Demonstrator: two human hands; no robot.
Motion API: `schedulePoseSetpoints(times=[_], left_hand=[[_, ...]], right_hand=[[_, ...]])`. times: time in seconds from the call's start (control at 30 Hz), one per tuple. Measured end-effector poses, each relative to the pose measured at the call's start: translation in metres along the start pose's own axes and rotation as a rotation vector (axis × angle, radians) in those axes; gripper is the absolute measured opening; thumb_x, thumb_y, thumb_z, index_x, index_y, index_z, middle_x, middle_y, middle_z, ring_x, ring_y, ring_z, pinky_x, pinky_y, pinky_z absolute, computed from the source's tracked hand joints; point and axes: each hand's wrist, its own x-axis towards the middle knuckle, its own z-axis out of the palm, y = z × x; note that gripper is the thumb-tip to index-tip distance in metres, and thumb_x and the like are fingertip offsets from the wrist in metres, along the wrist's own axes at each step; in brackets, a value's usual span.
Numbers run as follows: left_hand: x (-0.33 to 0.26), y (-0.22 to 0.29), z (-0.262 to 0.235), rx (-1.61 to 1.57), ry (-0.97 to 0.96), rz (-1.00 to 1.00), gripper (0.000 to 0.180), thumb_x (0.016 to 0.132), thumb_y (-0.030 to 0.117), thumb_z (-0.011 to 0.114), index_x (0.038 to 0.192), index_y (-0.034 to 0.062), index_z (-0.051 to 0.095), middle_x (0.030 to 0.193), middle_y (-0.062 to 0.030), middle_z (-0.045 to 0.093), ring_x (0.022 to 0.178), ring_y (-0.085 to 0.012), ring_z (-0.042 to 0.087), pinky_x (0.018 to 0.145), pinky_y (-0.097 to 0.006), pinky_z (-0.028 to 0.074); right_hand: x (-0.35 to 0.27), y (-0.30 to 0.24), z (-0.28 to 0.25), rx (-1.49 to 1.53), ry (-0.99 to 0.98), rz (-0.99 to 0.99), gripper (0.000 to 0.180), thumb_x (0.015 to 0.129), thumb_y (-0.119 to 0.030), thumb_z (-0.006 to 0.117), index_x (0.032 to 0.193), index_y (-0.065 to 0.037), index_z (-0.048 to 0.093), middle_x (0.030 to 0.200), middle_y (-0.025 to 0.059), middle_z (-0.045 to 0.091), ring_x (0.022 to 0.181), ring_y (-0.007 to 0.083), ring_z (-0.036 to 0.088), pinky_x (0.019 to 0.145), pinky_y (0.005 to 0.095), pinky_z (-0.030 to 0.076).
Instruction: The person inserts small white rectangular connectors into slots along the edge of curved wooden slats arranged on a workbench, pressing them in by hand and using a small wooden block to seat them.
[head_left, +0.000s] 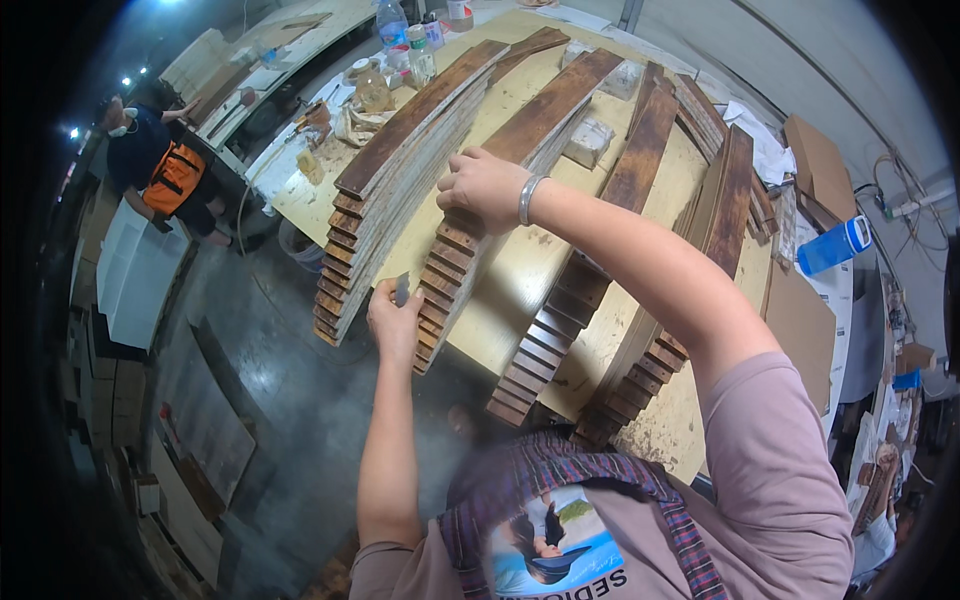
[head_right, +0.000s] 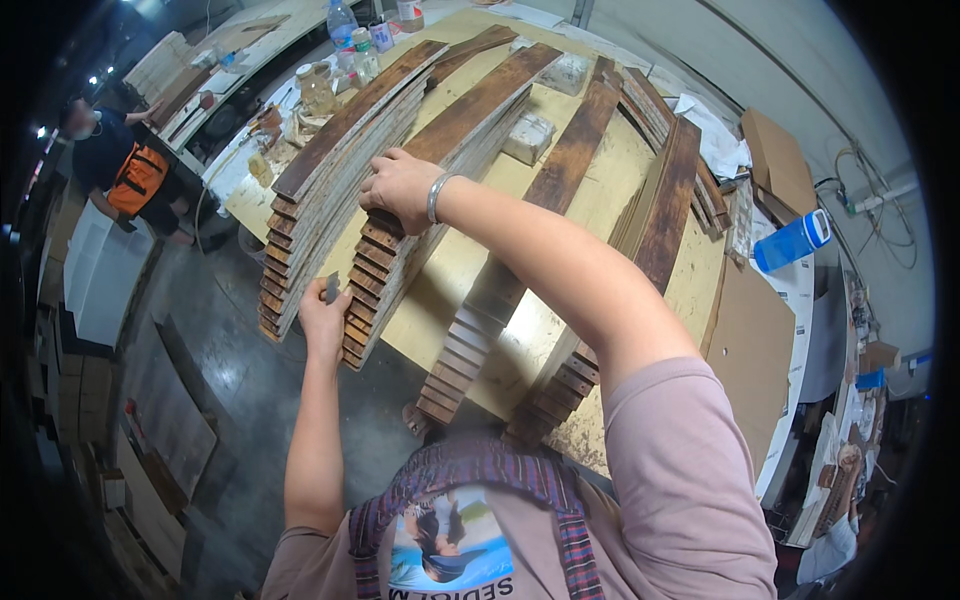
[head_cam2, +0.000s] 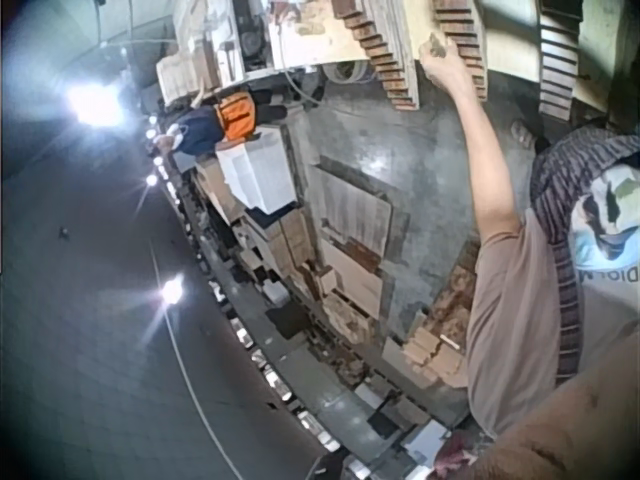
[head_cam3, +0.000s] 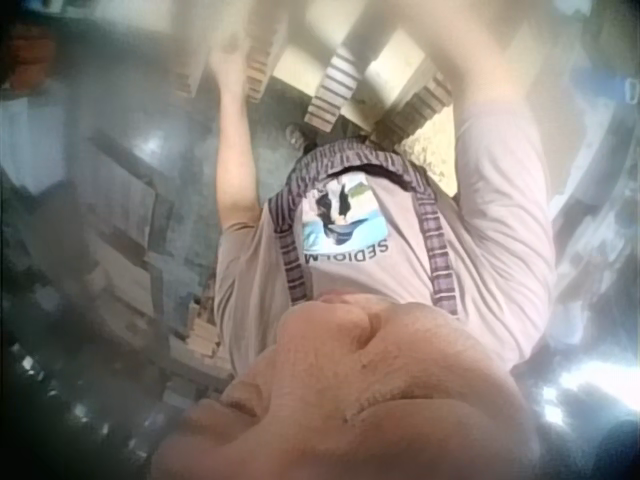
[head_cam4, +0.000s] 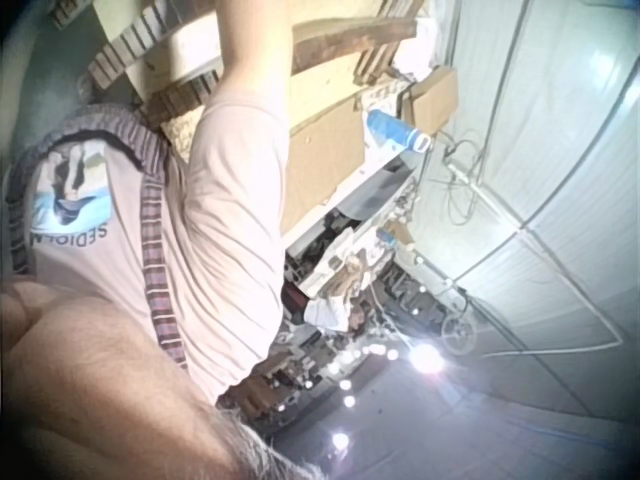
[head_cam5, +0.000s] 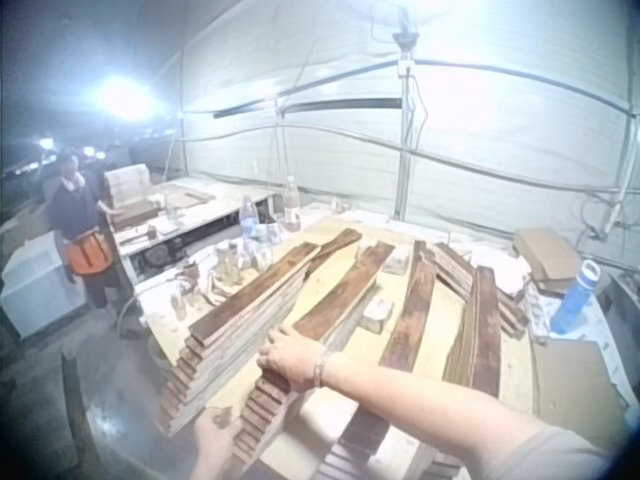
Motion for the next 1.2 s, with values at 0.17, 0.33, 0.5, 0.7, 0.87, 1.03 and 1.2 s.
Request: schedulePoseSetpoints(times=[0.17, 0.33, 0.5, 0.7, 0.87, 1.03, 1.2], left_hand=[[-0.029, 0.024, -0.011, 0.368, 0.115, 0.274, 0.012, 0.090, 0.012, 0.068, 0.101, 0.0083, 0.069, 0.093, -0.0095, 0.065, 0.082, -0.0338, 0.065, 0.071, -0.045, 0.049], [-0.032, 0.025, -0.010, 0.493, 0.146, 0.367, 0.007, 0.088, 0.012, 0.069, 0.094, 0.0090, 0.067, 0.093, -0.0085, 0.064, 0.084, -0.0341, 0.065, 0.070, -0.046, 0.049], [-0.056, 0.020, -0.002, 0.442, 0.099, 0.455, 0.005, 0.087, 0.011, 0.068, 0.090, 0.0100, 0.065, 0.091, -0.0089, 0.063, 0.084, -0.0339, 0.064, 0.069, -0.047, 0.048], [-0.033, 0.021, -0.006, 0.562, 0.197, 0.519, 0.007, 0.084, 0.011, 0.071, 0.088, 0.0101, 0.066, 0.087, -0.0065, 0.062, 0.089, -0.0307, 0.060, 0.070, -0.044, 0.049], [-0.063, 0.027, 0.002, 0.449, 0.057, 0.590, 0.007, 0.080, 0.008, 0.072, 0.084, 0.0104, 0.066, 0.084, -0.0057, 0.062, 0.085, -0.0299, 0.060, 0.069, -0.043, 0.049], [-0.050, 0.022, 0.004, 0.386, 0.116, 0.558, 0.006, 0.080, 0.005, 0.071, 0.082, 0.0081, 0.066, 0.082, -0.0072, 0.063, 0.083, -0.0307, 0.060, 0.070, -0.043, 0.048], [-0.052, 0.009, 0.000, 0.199, 0.113, 0.407, 0.007, 0.080, 0.002, 0.072, 0.082, 0.0051, 0.065, 0.078, -0.0071, 0.063, 0.075, -0.0278, 0.061, 0.067, -0.040, 0.048]], right_hand=[[0.000, 0.000, 0.002, 0.008, 0.014, -0.001, 0.043, 0.060, -0.014, 0.079, 0.103, -0.015, 0.070, 0.102, 0.0010, 0.065, 0.106, 0.0278, 0.056, 0.098, 0.0408, 0.044], [0.001, 0.001, 0.004, 0.000, 0.027, -0.010, 0.043, 0.061, -0.014, 0.079, 0.103, -0.016, 0.070, 0.103, 0.0009, 0.065, 0.106, 0.0278, 0.056, 0.098, 0.0412, 0.044], [0.002, 0.001, 0.002, -0.022, -0.029, 0.007, 0.044, 0.061, -0.016, 0.079, 0.104, -0.017, 0.070, 0.105, 0.0001, 0.066, 0.109, 0.0272, 0.056, 0.100, 0.0412, 0.043], [0.004, -0.001, 0.001, -0.045, -0.089, 0.035, 0.049, 0.060, -0.019, 0.081, 0.108, -0.019, 0.072, 0.111, -0.0023, 0.068, 0.114, 0.0253, 0.055, 0.102, 0.0411, 0.041], [0.004, -0.001, -0.001, -0.041, -0.123, 0.042, 0.053, 0.060, -0.019, 0.081, 0.112, -0.019, 0.072, 0.112, -0.0019, 0.067, 0.114, 0.0256, 0.056, 0.102, 0.0415, 0.041], [0.009, 0.002, 0.005, -0.048, -0.082, 0.067, 0.054, 0.059, -0.018, 0.082, 0.112, -0.020, 0.071, 0.113, -0.0009, 0.067, 0.113, 0.0263, 0.056, 0.102, 0.0419, 0.041], [0.012, 0.003, 0.002, -0.055, -0.126, 0.070, 0.057, 0.060, -0.020, 0.083, 0.115, -0.020, 0.070, 0.115, 0.0003, 0.066, 0.118, 0.0274, 0.054, 0.103, 0.0455, 0.040]])
